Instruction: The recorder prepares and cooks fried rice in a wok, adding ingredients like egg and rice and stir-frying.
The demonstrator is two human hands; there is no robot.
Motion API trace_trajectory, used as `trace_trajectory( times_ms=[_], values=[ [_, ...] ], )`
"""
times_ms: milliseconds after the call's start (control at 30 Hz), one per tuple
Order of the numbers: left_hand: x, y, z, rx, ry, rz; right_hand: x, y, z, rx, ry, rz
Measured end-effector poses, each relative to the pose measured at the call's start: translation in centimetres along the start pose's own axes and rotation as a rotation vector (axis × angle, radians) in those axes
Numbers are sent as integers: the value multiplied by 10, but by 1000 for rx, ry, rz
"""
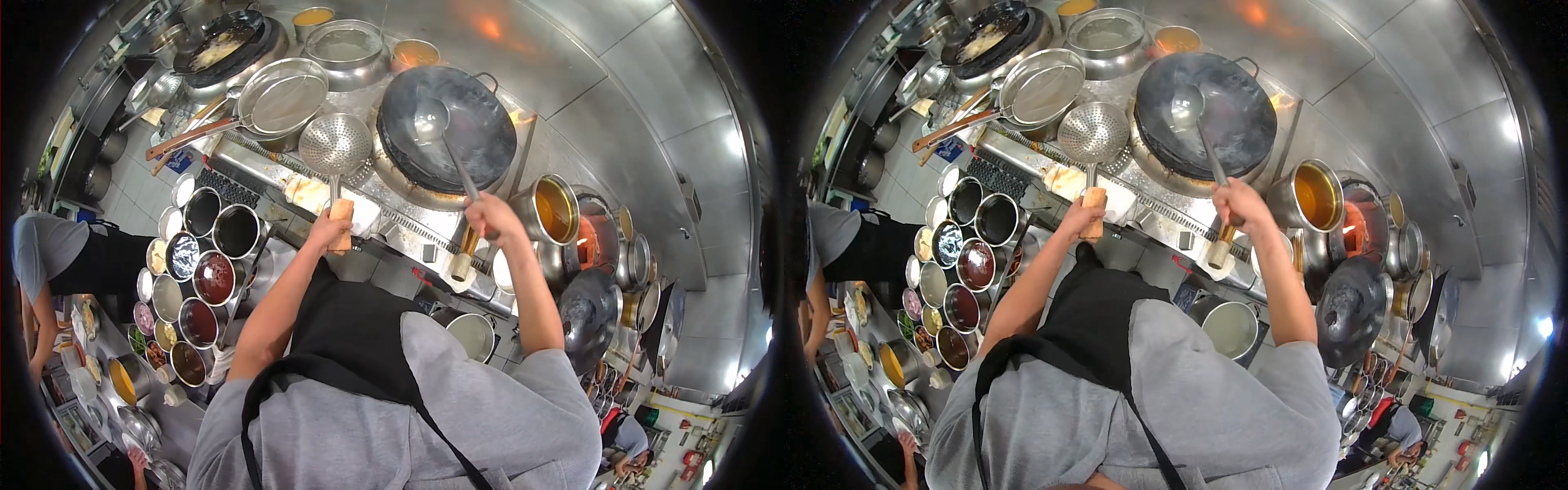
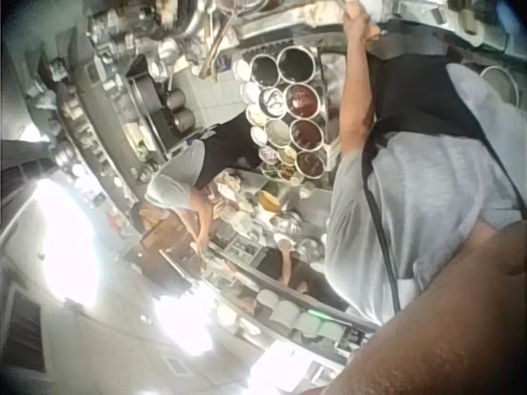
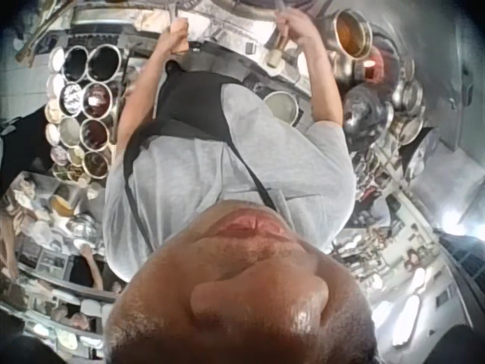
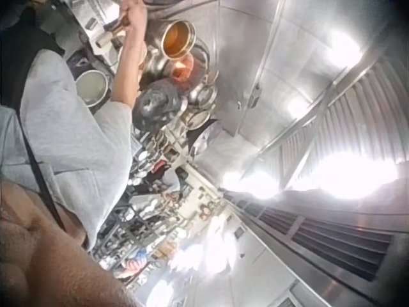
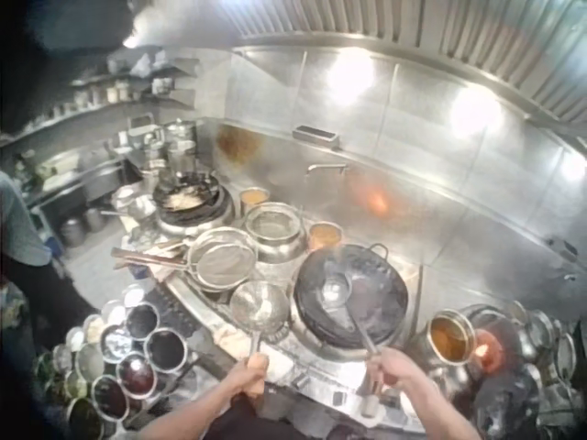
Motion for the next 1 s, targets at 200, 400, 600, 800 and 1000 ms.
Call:
trace_trajectory(
  times_ms=[200,400,600,800,1000],
  values=[
    [7,34,61,68,80,46,8,60,23,-414,510,790],
    [14,94,157,132,19,283,101,180,-41,-45,-25,74],
    [0,55,163,108,70,257,127,218,-94,-361,287,570],
    [-61,-4,136,55,262,5,83,197,-58,-482,437,567],
    [-150,-148,130,-30,370,-497,-70,198,-1,-101,1161,976]
  ],
)
Point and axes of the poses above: each hand's wrist, its own z-axis away from the middle knuckle, its own x-axis out of the palm, y = z × x, the point moved 9 cm from there along -z, towards the middle knuckle, and after that the axes turned 3 degrees about x, right-handed, at the moved point
